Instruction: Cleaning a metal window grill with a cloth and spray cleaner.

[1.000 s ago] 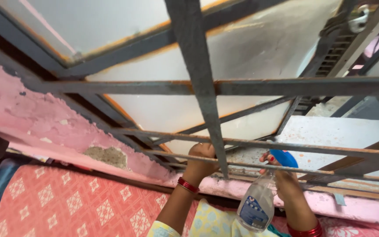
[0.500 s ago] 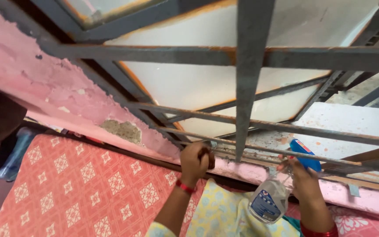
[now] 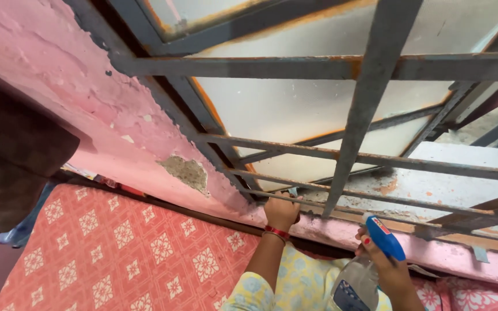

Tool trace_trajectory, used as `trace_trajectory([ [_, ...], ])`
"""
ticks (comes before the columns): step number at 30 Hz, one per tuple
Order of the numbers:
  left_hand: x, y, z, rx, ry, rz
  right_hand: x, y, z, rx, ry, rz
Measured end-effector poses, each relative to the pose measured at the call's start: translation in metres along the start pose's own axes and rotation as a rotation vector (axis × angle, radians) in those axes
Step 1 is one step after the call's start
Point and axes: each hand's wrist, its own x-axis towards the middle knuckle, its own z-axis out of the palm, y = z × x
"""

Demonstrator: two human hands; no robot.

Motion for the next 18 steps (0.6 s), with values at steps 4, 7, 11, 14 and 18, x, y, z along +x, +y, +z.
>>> trace_trajectory([
  [4, -0.003, -0.018, 0.031, -0.011, -0.045, 0.007, 0.000, 0.016, 0.007, -0.141, -0.056, -0.050],
  [7, -0.004, -0.022, 0.032, -0.013, -0.011, 0.070, 0.000, 0.022, 0.015, -0.117, -0.091, -0.037],
  [11, -0.007, -0.028, 0.035, 0.010, -0.008, 0.125, -0.002, 0.029, 0.025, -0.094, -0.059, -0.043],
  [14, -0.011, -0.035, 0.042, 0.090, -0.014, 0.188, -0.003, 0.024, 0.031, -0.031, -0.017, -0.052],
  [18, -0.014, -0.033, 0.041, 0.105, -0.099, 0.140, 0.002, 0.019, 0.028, 0.002, 0.129, -0.076],
])
